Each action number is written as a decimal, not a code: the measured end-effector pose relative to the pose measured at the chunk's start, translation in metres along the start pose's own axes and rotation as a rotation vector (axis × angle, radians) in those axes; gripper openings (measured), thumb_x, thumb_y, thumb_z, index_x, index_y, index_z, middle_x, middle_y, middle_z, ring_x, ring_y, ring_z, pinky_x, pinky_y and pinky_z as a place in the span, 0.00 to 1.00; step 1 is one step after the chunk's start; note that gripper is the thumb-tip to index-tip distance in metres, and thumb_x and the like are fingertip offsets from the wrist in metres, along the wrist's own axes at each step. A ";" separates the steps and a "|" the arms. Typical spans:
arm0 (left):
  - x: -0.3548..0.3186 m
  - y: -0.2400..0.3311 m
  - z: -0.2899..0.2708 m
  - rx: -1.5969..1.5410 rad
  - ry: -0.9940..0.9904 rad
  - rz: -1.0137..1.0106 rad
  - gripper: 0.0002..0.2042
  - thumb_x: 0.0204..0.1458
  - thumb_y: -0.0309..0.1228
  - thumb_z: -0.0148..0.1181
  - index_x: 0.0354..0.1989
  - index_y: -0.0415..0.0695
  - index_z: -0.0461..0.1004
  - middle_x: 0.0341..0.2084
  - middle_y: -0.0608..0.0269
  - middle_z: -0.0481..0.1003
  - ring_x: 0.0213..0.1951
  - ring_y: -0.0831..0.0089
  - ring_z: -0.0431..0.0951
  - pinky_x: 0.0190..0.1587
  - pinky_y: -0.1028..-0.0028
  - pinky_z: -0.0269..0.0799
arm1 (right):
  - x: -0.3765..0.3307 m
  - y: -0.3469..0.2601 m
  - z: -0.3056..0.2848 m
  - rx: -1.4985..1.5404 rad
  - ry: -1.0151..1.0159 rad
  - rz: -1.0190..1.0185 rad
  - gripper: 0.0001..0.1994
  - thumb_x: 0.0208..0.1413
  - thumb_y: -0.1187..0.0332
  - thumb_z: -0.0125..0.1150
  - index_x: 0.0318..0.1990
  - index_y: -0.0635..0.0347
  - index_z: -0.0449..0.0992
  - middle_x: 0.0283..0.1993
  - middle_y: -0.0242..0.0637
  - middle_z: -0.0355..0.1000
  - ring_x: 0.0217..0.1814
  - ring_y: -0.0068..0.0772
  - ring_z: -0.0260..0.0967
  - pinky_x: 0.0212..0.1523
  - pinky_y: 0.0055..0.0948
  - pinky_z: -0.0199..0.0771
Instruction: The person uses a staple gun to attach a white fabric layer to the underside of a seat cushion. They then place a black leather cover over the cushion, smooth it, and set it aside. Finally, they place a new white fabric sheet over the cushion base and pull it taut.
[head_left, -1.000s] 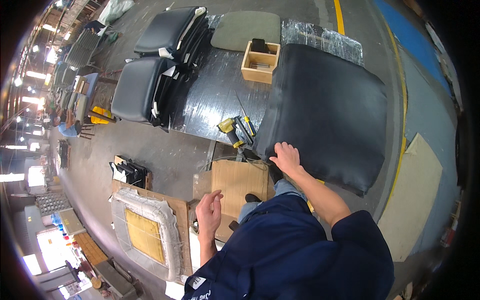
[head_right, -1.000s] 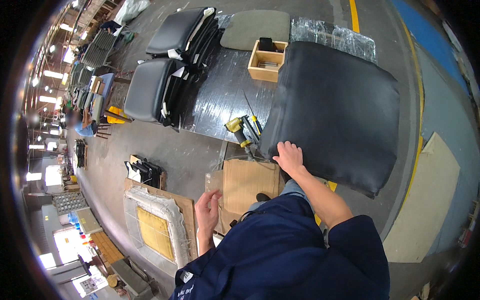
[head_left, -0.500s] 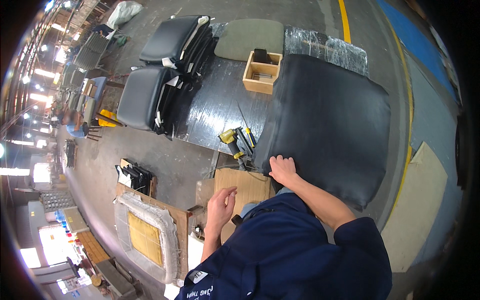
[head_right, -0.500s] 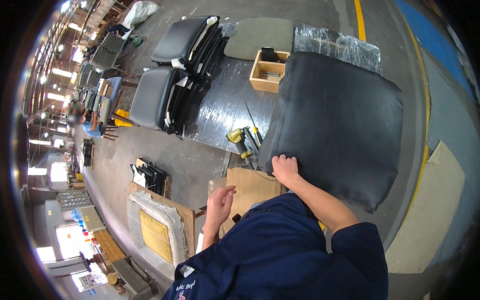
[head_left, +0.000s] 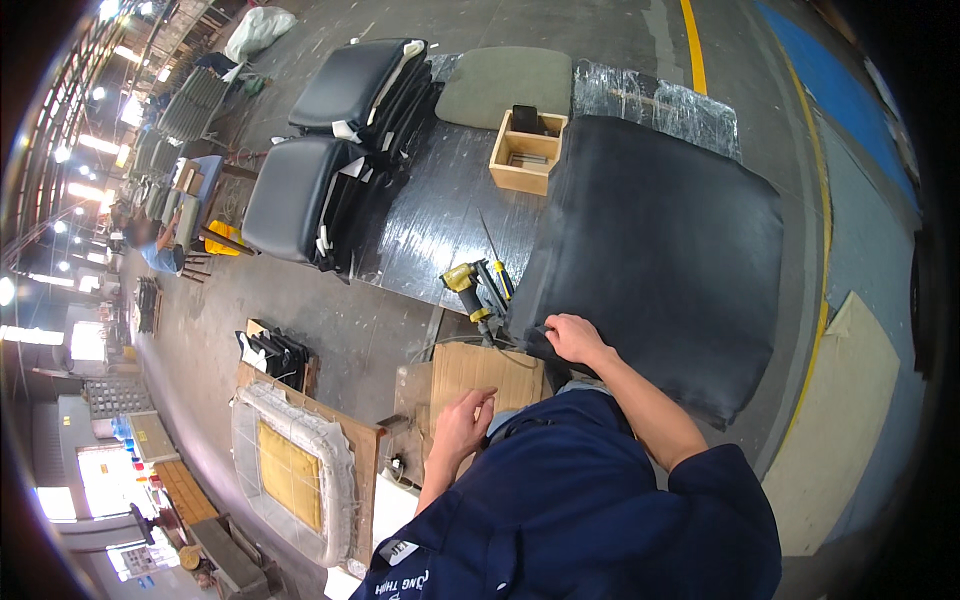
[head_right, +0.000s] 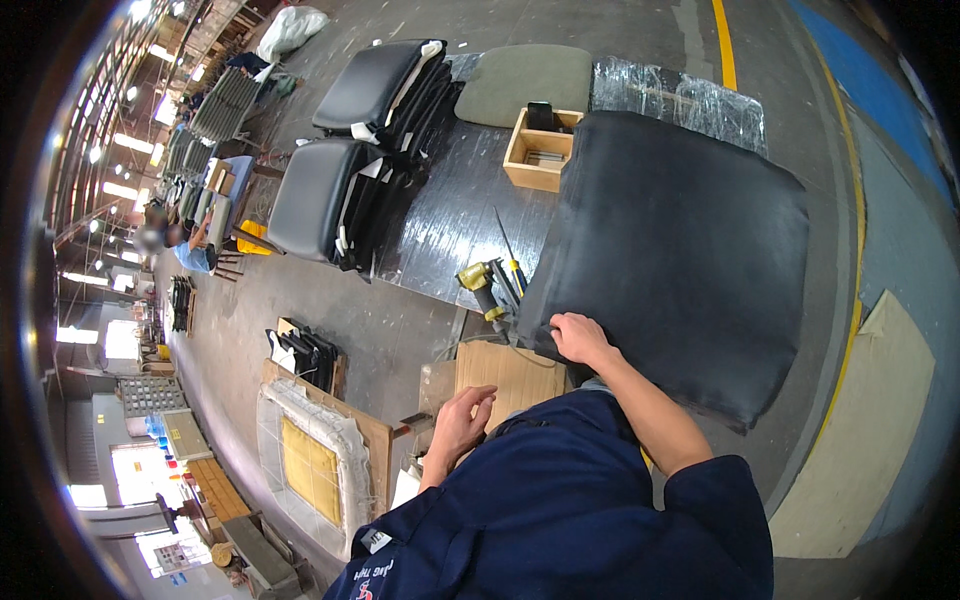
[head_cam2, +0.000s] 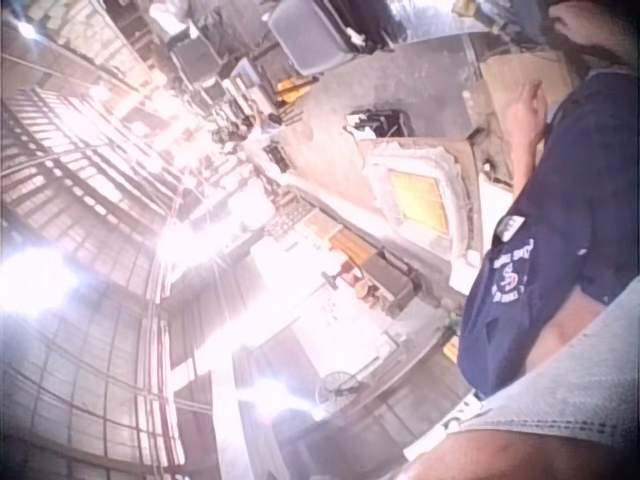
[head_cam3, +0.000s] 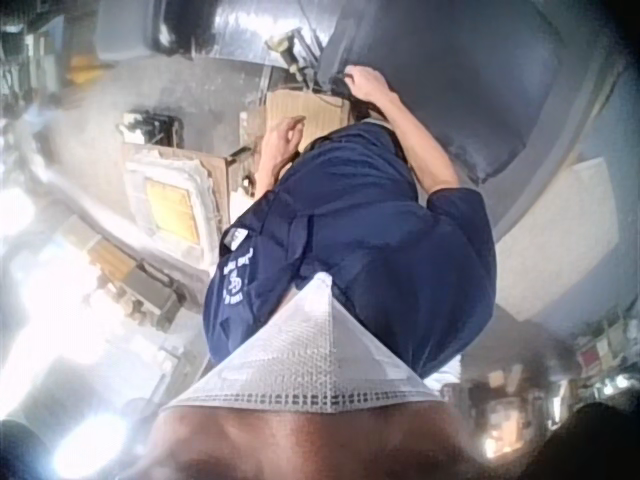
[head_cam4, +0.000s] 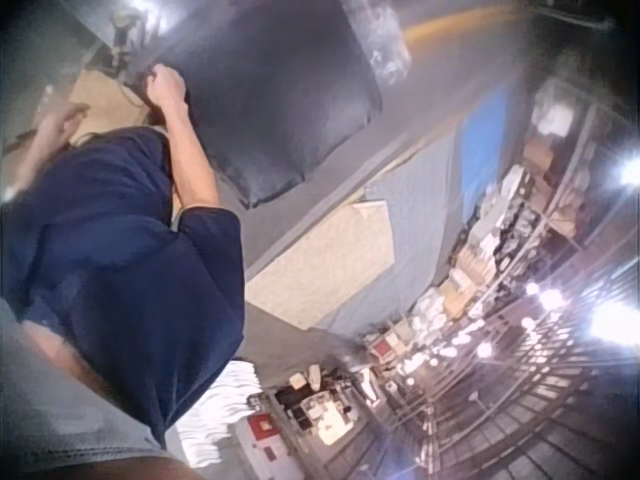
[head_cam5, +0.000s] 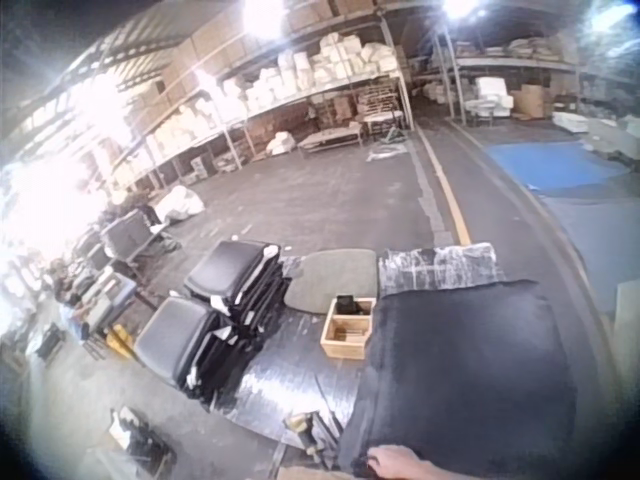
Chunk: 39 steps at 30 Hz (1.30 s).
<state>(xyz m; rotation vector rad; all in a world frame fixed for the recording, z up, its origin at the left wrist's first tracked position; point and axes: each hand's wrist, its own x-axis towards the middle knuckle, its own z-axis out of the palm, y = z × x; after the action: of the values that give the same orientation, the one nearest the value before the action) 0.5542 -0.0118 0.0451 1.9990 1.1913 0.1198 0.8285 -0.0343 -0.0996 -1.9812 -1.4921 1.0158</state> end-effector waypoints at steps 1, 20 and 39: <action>0.000 0.003 0.000 0.002 -0.009 -0.006 0.12 0.61 0.34 0.56 0.48 0.45 0.81 0.42 0.52 0.82 0.42 0.51 0.82 0.45 0.61 0.77 | -0.001 0.005 0.006 0.028 0.057 -0.008 0.10 0.61 0.65 0.59 0.43 0.61 0.75 0.44 0.47 0.77 0.51 0.55 0.74 0.50 0.50 0.73; -0.011 -0.024 -0.017 -0.011 -0.043 -0.150 0.16 0.61 0.35 0.56 0.54 0.42 0.77 0.43 0.52 0.82 0.43 0.57 0.83 0.45 0.61 0.77 | -0.061 -0.030 -0.128 0.396 1.032 -0.062 0.08 0.70 0.72 0.46 0.47 0.64 0.72 0.41 0.35 0.71 0.43 0.27 0.67 0.48 0.26 0.68; -0.109 -0.125 0.010 -0.028 0.422 -0.413 0.19 0.57 0.32 0.59 0.58 0.42 0.74 0.54 0.42 0.72 0.57 0.48 0.72 0.59 0.55 0.70 | -0.067 -0.072 -0.126 0.213 0.819 0.209 0.22 0.57 0.67 0.69 0.59 0.60 0.74 0.53 0.43 0.74 0.54 0.36 0.72 0.55 0.35 0.72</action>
<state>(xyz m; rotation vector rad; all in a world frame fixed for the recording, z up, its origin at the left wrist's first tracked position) 0.4102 -0.0715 -0.0124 1.7064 1.8348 0.3591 0.8733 -0.0667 0.0509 -2.0435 -0.7136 0.3156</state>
